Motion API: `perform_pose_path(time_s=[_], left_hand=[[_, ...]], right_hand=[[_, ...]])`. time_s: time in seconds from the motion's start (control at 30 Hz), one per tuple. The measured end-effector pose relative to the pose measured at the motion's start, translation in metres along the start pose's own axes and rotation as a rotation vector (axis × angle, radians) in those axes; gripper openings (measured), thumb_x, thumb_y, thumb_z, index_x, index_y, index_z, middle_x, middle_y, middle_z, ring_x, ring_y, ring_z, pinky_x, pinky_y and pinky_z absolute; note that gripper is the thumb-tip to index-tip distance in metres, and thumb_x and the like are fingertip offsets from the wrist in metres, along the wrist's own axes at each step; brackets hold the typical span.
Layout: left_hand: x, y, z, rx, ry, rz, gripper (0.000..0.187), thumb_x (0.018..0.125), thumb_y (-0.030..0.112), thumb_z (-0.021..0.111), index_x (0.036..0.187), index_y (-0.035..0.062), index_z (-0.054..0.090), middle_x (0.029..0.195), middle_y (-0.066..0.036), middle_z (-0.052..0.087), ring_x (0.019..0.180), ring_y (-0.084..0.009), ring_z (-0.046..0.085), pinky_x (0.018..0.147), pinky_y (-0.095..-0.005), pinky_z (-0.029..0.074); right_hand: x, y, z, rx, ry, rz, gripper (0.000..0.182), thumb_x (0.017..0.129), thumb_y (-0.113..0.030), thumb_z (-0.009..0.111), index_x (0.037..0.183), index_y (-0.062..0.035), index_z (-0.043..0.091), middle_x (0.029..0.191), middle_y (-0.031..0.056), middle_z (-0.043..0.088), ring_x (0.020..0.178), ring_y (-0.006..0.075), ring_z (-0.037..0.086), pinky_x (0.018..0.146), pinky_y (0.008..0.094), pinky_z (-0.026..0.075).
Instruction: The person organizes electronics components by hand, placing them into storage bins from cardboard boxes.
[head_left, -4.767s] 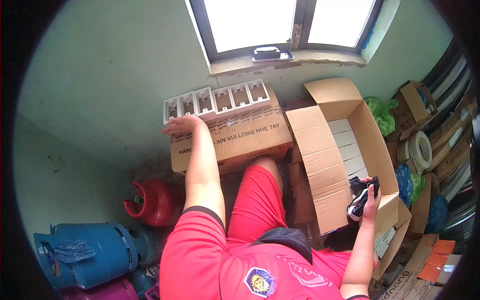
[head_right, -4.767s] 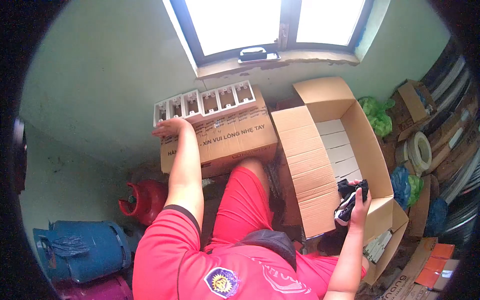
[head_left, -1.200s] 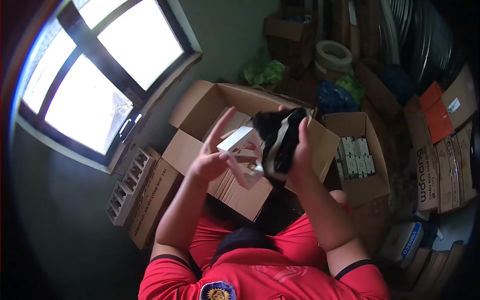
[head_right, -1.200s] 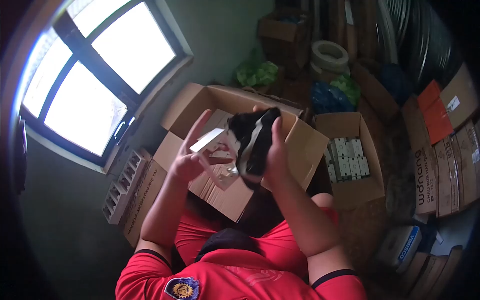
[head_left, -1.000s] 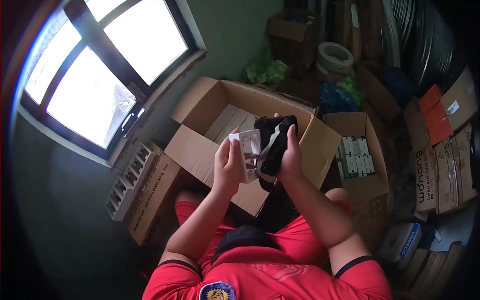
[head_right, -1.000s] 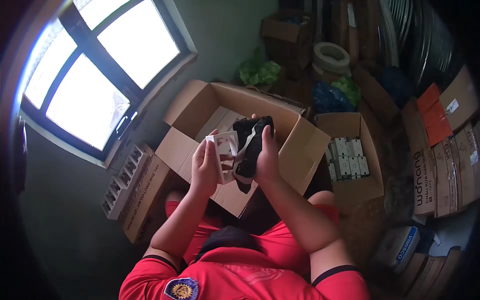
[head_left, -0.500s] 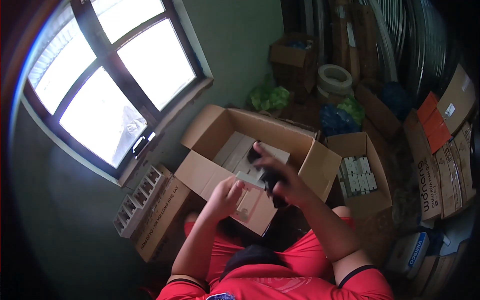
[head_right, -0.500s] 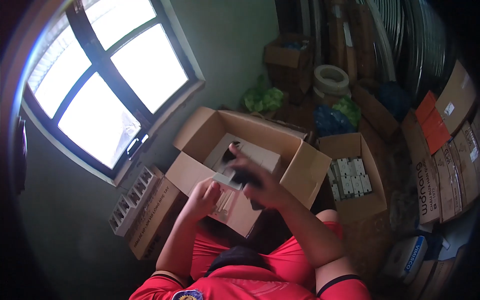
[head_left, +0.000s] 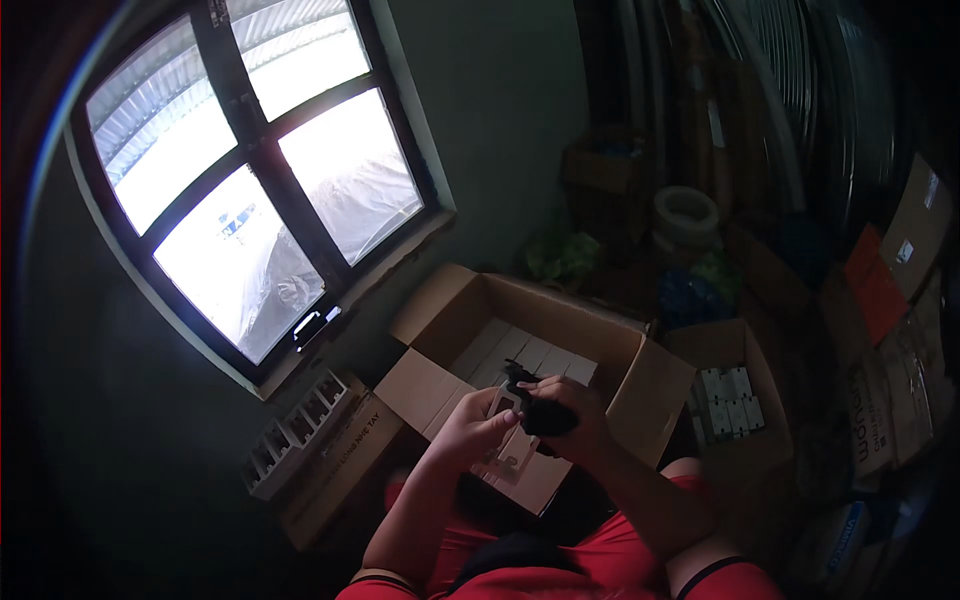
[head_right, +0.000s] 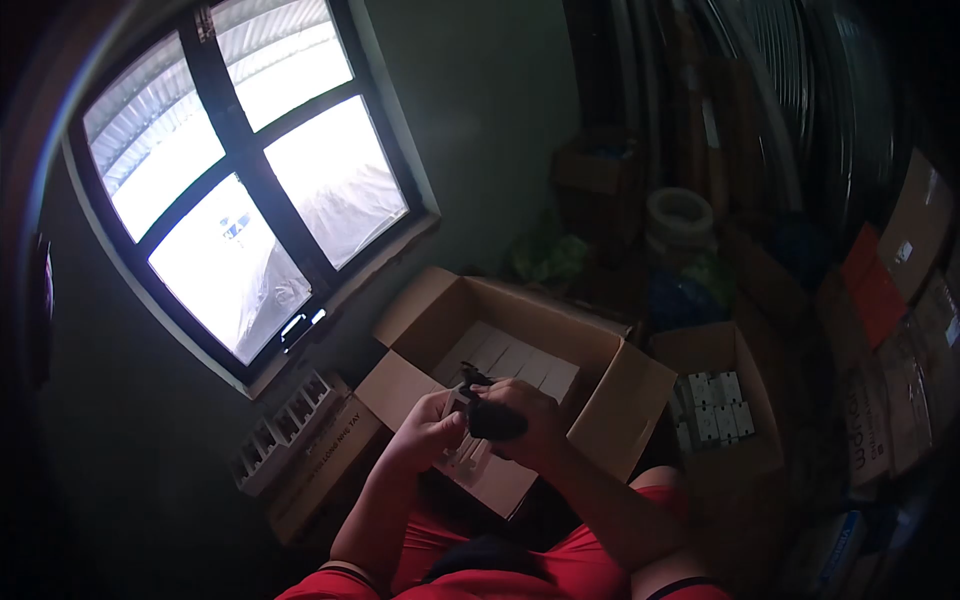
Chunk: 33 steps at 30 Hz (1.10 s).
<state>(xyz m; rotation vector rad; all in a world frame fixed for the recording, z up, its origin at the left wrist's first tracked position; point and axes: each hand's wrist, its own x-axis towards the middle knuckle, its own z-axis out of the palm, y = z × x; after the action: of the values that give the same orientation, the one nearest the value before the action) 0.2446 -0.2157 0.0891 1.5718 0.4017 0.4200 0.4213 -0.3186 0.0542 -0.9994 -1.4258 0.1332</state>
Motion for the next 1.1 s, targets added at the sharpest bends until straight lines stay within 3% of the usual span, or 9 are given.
perform_pose_path(time_s=[0.13, 0.23, 0.3, 0.37, 0.43, 0.47, 0.6, 0.87, 1.1], left_hand=[[0.007, 0.001, -0.001, 0.016, 0.053, -0.048, 0.051, 0.098, 0.053, 0.062, 0.097, 0.0014, 0.064, 0.072, 0.007, 0.051, 0.066, -0.0028, 0.045, 0.057, -0.0223, 0.037], [0.005, 0.001, -0.012, 0.116, 0.063, -0.107, 0.052, 0.101, 0.052, 0.058, 0.097, 0.0007, 0.065, 0.071, 0.006, 0.050, 0.063, -0.0039, 0.046, 0.055, -0.0242, 0.039], [0.000, 0.003, -0.017, 0.271, 0.033, -0.204, 0.053, 0.101, 0.052, 0.057, 0.097, 0.0000, 0.065, 0.069, 0.004, 0.051, 0.061, -0.0056, 0.048, 0.053, -0.0269, 0.042], [-0.002, -0.006, -0.018, 0.523, 0.005, -0.132, 0.046, 0.098, 0.043, 0.063, 0.100, -0.0025, 0.064, 0.070, -0.002, 0.057, 0.063, -0.0102, 0.057, 0.055, -0.0318, 0.047], [-0.004, -0.013, -0.012, 0.678, -0.025, -0.062, 0.043, 0.094, 0.039, 0.066, 0.101, -0.0040, 0.063, 0.072, -0.005, 0.061, 0.065, -0.0122, 0.061, 0.056, -0.0336, 0.050], [-0.001, -0.027, -0.009, 0.565, 0.000, 0.193, 0.043, 0.088, 0.035, 0.072, 0.102, -0.0054, 0.062, 0.076, -0.007, 0.065, 0.068, -0.0144, 0.066, 0.059, -0.0364, 0.053], [-0.009, -0.009, -0.001, 0.258, 0.059, -0.226, 0.038, 0.090, 0.034, 0.072, 0.097, -0.0032, 0.064, 0.073, -0.001, 0.061, 0.065, -0.0099, 0.059, 0.056, -0.0318, 0.047], [-0.013, 0.004, -0.008, -0.061, 0.202, -0.039, 0.037, 0.097, 0.041, 0.070, 0.095, 0.0040, 0.065, 0.066, 0.008, 0.051, 0.057, -0.0007, 0.043, 0.050, -0.0211, 0.035], [-0.023, 0.012, -0.007, 0.488, 0.052, -0.171, 0.057, 0.098, 0.058, 0.058, 0.103, 0.0014, 0.066, 0.084, -0.016, 0.067, 0.082, -0.0275, 0.067, 0.077, -0.0423, 0.051]], right_hand=[[0.003, 0.009, -0.006, -0.084, 0.024, -0.019, 0.041, 0.071, -0.006, 0.088, 0.106, -0.0016, 0.068, 0.111, 0.0136, 0.072, 0.107, 0.0291, 0.071, 0.094, 0.0404, 0.055], [0.015, -0.005, -0.024, -0.016, -0.229, 0.079, 0.047, 0.072, -0.007, 0.087, 0.115, -0.0036, 0.069, 0.117, 0.0132, 0.072, 0.109, 0.0276, 0.070, 0.094, 0.0396, 0.055], [0.018, -0.017, -0.025, 0.108, -0.491, 0.146, 0.077, 0.076, -0.013, 0.084, 0.146, -0.0086, 0.053, 0.152, 0.0160, 0.049, 0.138, 0.0321, 0.050, 0.110, 0.0410, 0.046], [0.018, -0.027, -0.023, 0.159, -0.529, 0.178, 0.082, 0.076, -0.016, 0.084, 0.149, -0.0081, 0.048, 0.156, 0.0161, 0.043, 0.140, 0.0316, 0.047, 0.112, 0.0417, 0.044], [0.014, -0.027, -0.018, 0.126, -0.479, 0.157, 0.080, 0.076, -0.013, 0.083, 0.148, -0.0073, 0.049, 0.153, 0.0163, 0.047, 0.138, 0.0308, 0.049, 0.112, 0.0405, 0.045], [0.013, -0.027, -0.015, 0.111, -0.453, 0.146, 0.079, 0.075, -0.011, 0.083, 0.147, -0.0069, 0.050, 0.151, 0.0164, 0.049, 0.137, 0.0305, 0.051, 0.111, 0.0399, 0.046], [0.013, -0.024, -0.014, 0.006, -0.387, 0.113, 0.063, 0.073, 0.001, 0.080, 0.134, -0.0033, 0.062, 0.132, 0.0173, 0.065, 0.124, 0.0298, 0.063, 0.106, 0.0360, 0.051], [0.008, -0.014, -0.022, 0.090, -0.255, 0.106, 0.050, 0.071, 0.003, 0.080, 0.119, -0.0007, 0.070, 0.121, 0.0185, 0.071, 0.118, 0.0283, 0.067, 0.102, 0.0374, 0.053], [0.001, -0.021, -0.021, 0.119, -0.667, 0.215, 0.097, 0.075, -0.010, 0.085, 0.157, -0.0074, 0.033, 0.158, 0.0166, 0.039, 0.143, 0.0324, 0.042, 0.114, 0.0399, 0.042]])
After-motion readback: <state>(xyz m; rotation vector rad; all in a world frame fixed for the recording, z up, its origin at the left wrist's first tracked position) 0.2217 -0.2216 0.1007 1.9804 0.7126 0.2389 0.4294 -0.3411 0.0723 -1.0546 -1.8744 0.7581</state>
